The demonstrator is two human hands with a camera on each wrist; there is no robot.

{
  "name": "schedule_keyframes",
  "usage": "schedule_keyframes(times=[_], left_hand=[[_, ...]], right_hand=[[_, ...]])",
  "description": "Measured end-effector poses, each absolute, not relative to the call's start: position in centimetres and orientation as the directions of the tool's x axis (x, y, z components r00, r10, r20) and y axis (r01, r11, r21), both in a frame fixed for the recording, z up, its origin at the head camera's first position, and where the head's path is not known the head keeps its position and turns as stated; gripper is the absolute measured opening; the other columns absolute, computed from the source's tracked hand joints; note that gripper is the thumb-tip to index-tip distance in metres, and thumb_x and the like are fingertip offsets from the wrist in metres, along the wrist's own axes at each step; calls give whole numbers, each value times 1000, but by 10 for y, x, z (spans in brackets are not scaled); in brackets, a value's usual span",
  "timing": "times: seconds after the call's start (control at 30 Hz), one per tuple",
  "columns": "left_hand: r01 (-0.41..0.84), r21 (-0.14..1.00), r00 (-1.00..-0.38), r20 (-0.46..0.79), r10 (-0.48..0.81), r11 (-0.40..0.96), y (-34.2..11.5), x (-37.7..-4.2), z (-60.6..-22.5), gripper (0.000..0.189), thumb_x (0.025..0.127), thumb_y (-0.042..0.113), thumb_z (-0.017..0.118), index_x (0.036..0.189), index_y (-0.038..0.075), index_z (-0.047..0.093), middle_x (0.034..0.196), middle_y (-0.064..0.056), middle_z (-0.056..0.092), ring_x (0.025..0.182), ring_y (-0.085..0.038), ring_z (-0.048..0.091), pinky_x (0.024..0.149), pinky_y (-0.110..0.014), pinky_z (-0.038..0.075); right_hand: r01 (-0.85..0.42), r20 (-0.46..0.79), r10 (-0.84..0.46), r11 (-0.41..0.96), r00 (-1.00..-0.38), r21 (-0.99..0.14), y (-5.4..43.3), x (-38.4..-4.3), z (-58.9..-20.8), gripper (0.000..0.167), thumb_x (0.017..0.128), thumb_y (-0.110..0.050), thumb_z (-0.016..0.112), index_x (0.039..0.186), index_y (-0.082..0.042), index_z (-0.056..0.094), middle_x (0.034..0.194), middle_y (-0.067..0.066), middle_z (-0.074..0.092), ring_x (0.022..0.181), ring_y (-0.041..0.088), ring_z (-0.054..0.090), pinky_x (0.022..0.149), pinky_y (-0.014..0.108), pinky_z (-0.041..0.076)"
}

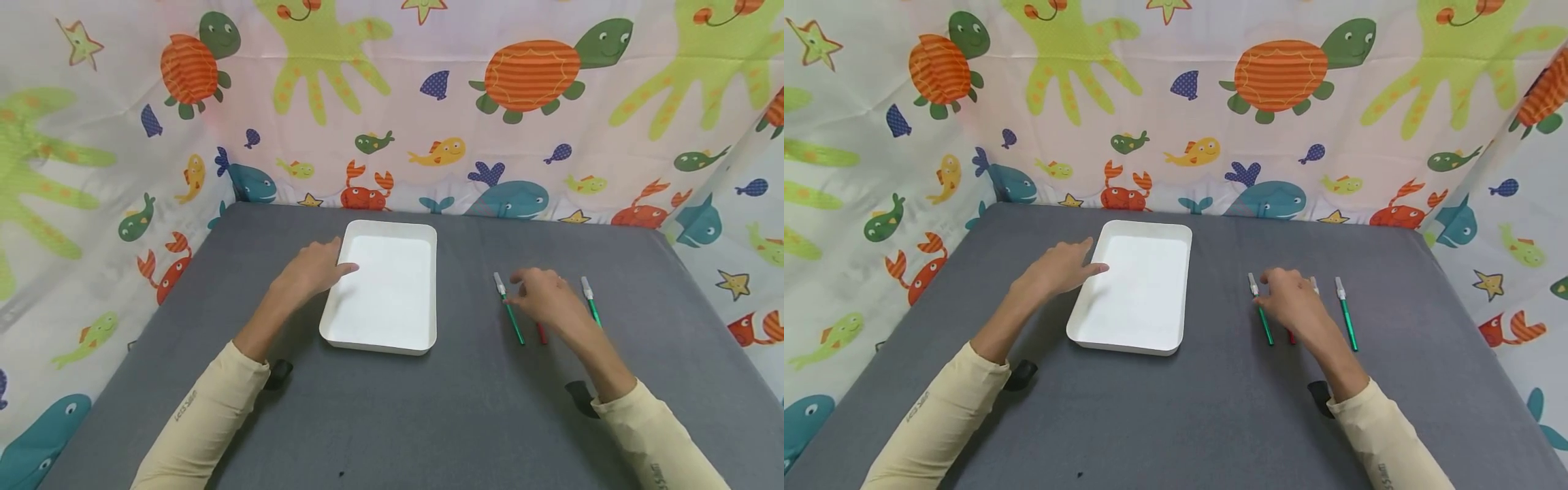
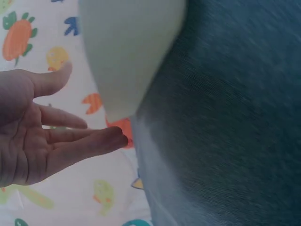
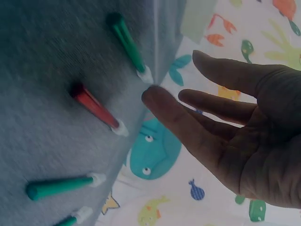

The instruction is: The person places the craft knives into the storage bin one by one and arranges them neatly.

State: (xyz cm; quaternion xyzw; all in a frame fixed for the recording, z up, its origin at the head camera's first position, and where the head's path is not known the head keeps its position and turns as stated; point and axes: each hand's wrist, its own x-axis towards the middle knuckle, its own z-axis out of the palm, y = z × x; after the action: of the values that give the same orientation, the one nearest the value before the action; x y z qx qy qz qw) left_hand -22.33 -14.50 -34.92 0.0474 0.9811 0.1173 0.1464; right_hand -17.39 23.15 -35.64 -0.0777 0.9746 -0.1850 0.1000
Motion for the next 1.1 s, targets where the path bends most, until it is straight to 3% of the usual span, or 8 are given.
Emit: schedule_keyframes(times=[0.17, 0.27, 0.4, 0.5, 0.6, 0.77, 0.9, 1.1], left_hand=[[49, 224, -942, -314, 120, 973, -150, -228, -355, 79, 106, 40, 60, 164, -2, 26, 160, -29, 45, 137, -44, 57, 109, -56, 51], [60, 224, -929, -345, 137, 973, -153, -229, -356, 75, 106, 31, 62, 163, -1, 27, 153, -29, 52, 108, -33, 73, 90, -43, 60], [76, 243, -915, -369, 164, 967, -155, -229, -356, 69, 106, 21, 62, 163, 1, 29, 145, -27, 58, 79, -22, 74, 72, -35, 56], [88, 270, -912, -365, 187, 959, -156, -228, -357, 67, 106, 17, 61, 163, 1, 30, 142, -26, 61, 76, -21, 74, 73, -36, 56], [94, 290, -912, -357, 199, 952, -155, -227, -358, 68, 106, 15, 61, 164, 2, 28, 143, -27, 60, 75, -20, 75, 73, -35, 56], [120, 268, -913, -349, 212, 956, -155, -227, -359, 67, 104, 13, 64, 162, 3, 33, 147, -28, 56, 83, -21, 73, 69, -30, 54], [146, 233, -915, -337, 221, 961, -155, -229, -358, 59, 102, 11, 66, 156, 3, 44, 135, -24, 62, 87, -23, 70, 69, -29, 52], [168, 223, -904, -353, 241, 960, -154, -231, -359, 59, 102, 10, 65, 157, 2, 44, 137, -23, 63, 84, -20, 71, 72, -30, 53]], right_hand=[[-128, -183, -197, 934, -963, -333, 224, -173, -367, 42, 96, -16, 73, 128, 10, 65, 115, 27, 73, 106, 42, 71, 87, 56, 57], [-131, -170, -188, 945, -967, -300, 221, -173, -372, 42, 95, -17, 74, 126, 10, 66, 114, 28, 73, 104, 44, 71, 82, 56, 57], [-139, -150, -185, 952, -971, -273, 217, -175, -375, 33, 93, -15, 76, 114, 10, 71, 100, 25, 74, 90, 42, 71, 74, 53, 56], [-138, -150, -183, 953, -972, -270, 216, -175, -377, 20, 92, -11, 77, 92, 6, 69, 80, 18, 68, 70, 31, 65, 62, 44, 52], [-128, -158, -175, 954, -972, -273, 215, -175, -379, 26, 91, -9, 78, 75, -3, 59, 66, 10, 56, 58, 22, 53, 57, 36, 44], [-120, -169, -171, 953, -971, -280, 215, -177, -380, 40, 91, -7, 76, 63, -10, 49, 57, 1, 42, 54, 16, 42, 55, 32, 38], [-119, -170, -176, 947, -970, -300, 216, -180, -382, 48, 92, -3, 71, 60, -15, 37, 58, -4, 28, 54, 13, 31, 52, 30, 31], [-109, -168, -168, 943, -971, -314, 216, -180, -384, 49, 92, 1, 67, 60, -16, 34, 60, -5, 24, 56, 12, 28, 53, 29, 29]])
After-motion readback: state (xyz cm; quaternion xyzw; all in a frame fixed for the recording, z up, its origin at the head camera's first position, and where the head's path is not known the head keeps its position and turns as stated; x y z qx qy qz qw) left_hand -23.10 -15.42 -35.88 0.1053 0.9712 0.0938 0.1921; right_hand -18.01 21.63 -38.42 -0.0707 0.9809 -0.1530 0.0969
